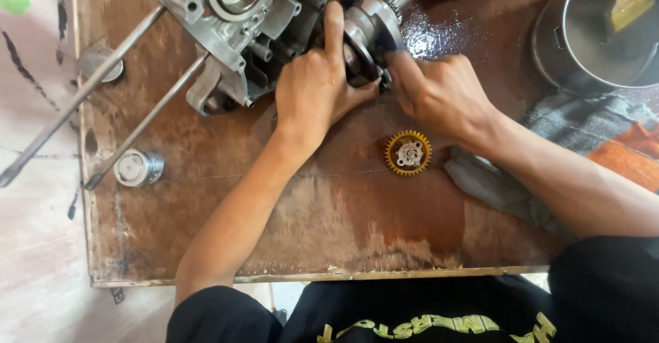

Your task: The person uses a wrench to tighten a nut on a crankshaft assembly placed on a wooden workbench. They rotate the crankshaft and repeatedly adjust the nut with the wrench while holding the assembly steady with their other hand.

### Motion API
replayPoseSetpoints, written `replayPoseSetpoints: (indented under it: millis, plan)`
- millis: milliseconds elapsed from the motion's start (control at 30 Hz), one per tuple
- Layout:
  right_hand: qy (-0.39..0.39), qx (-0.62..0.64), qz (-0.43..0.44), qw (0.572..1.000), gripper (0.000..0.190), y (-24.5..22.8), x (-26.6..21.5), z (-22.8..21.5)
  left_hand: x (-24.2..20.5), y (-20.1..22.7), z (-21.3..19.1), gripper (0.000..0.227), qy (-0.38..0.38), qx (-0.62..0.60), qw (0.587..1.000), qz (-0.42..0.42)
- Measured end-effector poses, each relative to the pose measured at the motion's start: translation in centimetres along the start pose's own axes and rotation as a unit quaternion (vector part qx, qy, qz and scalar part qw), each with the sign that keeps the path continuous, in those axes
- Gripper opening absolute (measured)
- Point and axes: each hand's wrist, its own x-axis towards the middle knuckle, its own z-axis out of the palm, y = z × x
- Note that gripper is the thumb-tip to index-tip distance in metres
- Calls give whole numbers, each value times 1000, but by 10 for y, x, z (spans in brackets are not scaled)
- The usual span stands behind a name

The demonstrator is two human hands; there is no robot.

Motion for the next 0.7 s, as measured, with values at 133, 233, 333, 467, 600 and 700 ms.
replayPoseSetpoints:
  millis: [133,233,333,467,600,700]
  plan:
    - [91,-43,-53,994,24,0,10,3,1,-8,-3,132,44,-34,998,8]
    - [48,-53,-32,997,39,-2,11,-3,4,-8,-6,132,9,-23,1000,-5]
    - [71,12,-58,996,42,2,15,0,4,-8,-6,127,-6,-44,999,-6]
    - [72,-2,-55,996,42,-3,17,0,6,-10,-8,129,-14,-32,999,-13]
    - [55,27,-6,998,11,-2,16,3,3,-7,-1,128,7,-48,999,-1]
    - [108,19,-38,993,11,-5,26,0,11,-9,-17,135,-81,-26,996,-40]
